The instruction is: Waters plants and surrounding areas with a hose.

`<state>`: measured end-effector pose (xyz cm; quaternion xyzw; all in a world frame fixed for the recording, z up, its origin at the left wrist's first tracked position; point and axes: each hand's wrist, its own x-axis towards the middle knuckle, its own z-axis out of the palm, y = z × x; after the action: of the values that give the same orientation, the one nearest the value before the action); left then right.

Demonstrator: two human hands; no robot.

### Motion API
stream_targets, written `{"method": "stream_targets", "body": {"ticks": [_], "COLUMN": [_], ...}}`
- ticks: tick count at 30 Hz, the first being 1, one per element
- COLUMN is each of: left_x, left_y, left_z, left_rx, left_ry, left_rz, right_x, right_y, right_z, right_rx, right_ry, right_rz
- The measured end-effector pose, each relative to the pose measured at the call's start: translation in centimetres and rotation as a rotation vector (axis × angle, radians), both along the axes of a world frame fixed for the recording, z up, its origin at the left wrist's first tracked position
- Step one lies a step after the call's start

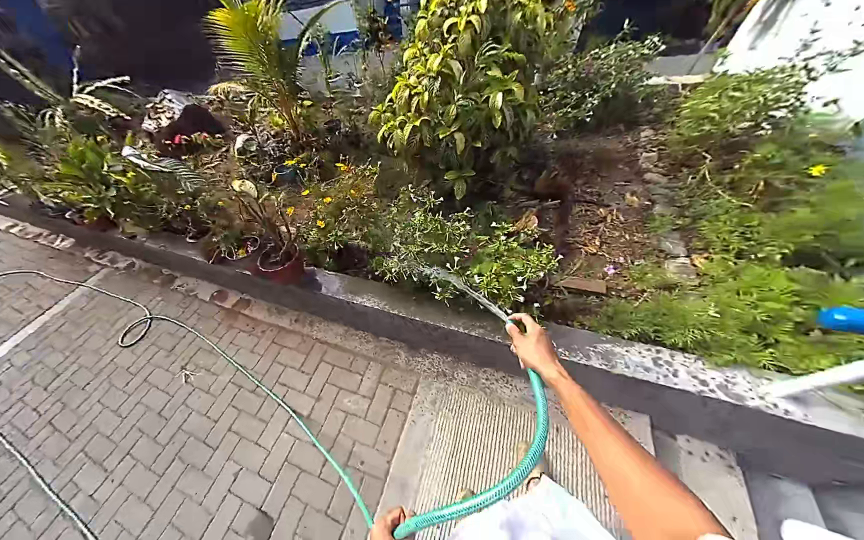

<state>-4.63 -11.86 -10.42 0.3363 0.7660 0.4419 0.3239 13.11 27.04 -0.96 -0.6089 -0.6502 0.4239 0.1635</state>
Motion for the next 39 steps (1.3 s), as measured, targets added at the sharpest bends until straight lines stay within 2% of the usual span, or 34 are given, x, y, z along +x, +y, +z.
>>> {"method": "stream_targets", "body": {"ticks": [4, 9, 17, 26, 30, 34, 39], "left_x": [0.7, 1.2, 2.5, 4.0, 4.6, 7.5, 10.1], "left_y": [1.0, 4.0, 8.9, 11.9, 13.6, 15.9, 17.9], "left_z": [-0.3, 0.1, -0.8, -0.4, -1.4, -2.0, -1.8], "left_rx": [-0.009, -0.082, -0.137, -0.169, -0.188, -0.219, -0.202], "left_ry": [-0.026, -0.043, -0.057, -0.027, -0.046, -0.053, -0.03], "left_rz": [-0.088, -0.214, -0.457, -0.581, -0.651, -0.761, -0.78], "right_x": [3.6, 9.9, 20.1, 23.4, 25.1, 29.1, 30.6], "right_y": [-0.5, -1.3, -3.4, -4.0, -4.4, -4.6, -2.7], "right_z": [-0.8, -0.8, -2.8, -3.3, -1.7, -0.8, -1.3], "right_rx": [-0.082, -0.132, -0.156, -0.227, -0.268, -0.242, -0.263], "right_ry": [-0.026, -0.086, -0.188, -0.2, -0.262, -0.309, -0.189], "right_rz": [-0.04, -0.237, -0.466, -0.577, -0.612, -0.645, -0.576]}}
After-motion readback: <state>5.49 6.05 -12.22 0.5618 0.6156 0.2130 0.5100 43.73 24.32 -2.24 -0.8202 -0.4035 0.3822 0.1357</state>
